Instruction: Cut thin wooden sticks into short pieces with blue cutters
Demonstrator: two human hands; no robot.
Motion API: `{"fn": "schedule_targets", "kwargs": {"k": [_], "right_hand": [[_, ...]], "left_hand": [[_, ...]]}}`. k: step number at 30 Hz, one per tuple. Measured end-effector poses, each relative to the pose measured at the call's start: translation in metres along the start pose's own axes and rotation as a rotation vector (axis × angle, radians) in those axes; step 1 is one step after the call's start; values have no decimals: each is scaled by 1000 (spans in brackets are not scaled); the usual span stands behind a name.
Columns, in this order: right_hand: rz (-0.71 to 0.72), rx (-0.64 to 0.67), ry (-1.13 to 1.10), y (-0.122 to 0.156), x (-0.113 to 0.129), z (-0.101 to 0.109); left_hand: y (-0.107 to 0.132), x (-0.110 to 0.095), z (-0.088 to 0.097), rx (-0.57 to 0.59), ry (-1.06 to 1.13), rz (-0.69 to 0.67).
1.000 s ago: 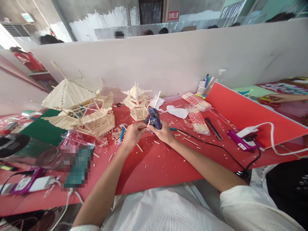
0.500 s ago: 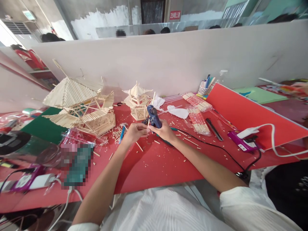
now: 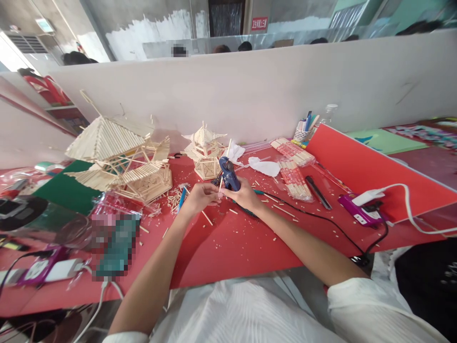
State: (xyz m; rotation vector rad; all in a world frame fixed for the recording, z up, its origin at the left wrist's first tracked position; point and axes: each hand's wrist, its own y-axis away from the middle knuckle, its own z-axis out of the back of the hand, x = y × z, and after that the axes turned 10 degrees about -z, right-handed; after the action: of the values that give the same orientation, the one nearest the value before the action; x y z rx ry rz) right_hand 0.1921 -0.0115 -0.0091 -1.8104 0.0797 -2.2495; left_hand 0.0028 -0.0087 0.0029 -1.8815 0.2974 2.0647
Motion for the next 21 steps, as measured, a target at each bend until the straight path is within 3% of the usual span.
{"fn": "schedule_targets", "kwargs": {"k": [21], "right_hand": [[21, -31, 26, 0, -1, -1]], "left_hand": [[-1, 0, -1, -10, 28, -27]]}}
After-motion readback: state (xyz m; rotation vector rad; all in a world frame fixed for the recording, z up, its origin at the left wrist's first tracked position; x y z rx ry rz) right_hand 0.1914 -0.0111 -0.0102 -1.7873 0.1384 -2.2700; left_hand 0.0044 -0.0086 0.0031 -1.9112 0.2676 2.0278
